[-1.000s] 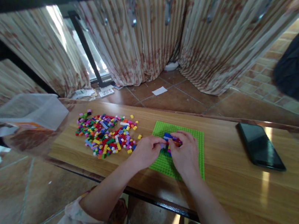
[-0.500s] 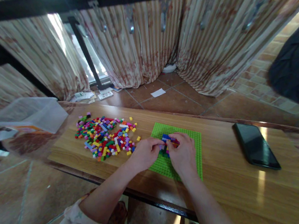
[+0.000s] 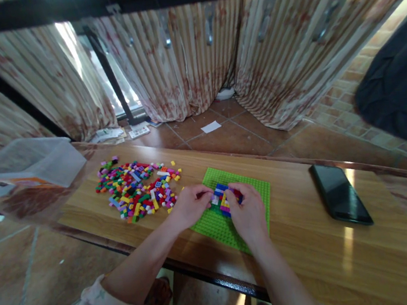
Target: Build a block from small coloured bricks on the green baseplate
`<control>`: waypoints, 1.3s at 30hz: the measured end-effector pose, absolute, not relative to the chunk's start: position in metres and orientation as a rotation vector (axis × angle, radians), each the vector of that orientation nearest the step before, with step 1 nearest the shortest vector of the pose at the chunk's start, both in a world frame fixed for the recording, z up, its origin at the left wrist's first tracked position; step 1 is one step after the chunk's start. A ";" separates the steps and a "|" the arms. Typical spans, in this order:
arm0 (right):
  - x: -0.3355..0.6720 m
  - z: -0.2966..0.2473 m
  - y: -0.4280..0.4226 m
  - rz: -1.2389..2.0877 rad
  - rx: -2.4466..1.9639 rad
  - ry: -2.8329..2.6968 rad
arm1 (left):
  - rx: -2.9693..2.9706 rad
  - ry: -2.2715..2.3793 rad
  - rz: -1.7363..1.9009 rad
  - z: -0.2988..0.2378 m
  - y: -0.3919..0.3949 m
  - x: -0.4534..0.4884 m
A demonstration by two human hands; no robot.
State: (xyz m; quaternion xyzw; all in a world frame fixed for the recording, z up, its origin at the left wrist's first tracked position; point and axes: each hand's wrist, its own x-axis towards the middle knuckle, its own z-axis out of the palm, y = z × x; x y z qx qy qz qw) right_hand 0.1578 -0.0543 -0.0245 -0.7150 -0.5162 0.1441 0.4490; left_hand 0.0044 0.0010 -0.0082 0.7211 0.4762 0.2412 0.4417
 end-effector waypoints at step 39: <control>0.154 -0.028 -0.055 0.318 -1.807 -1.378 | 1.838 1.521 0.572 0.000 -0.010 0.019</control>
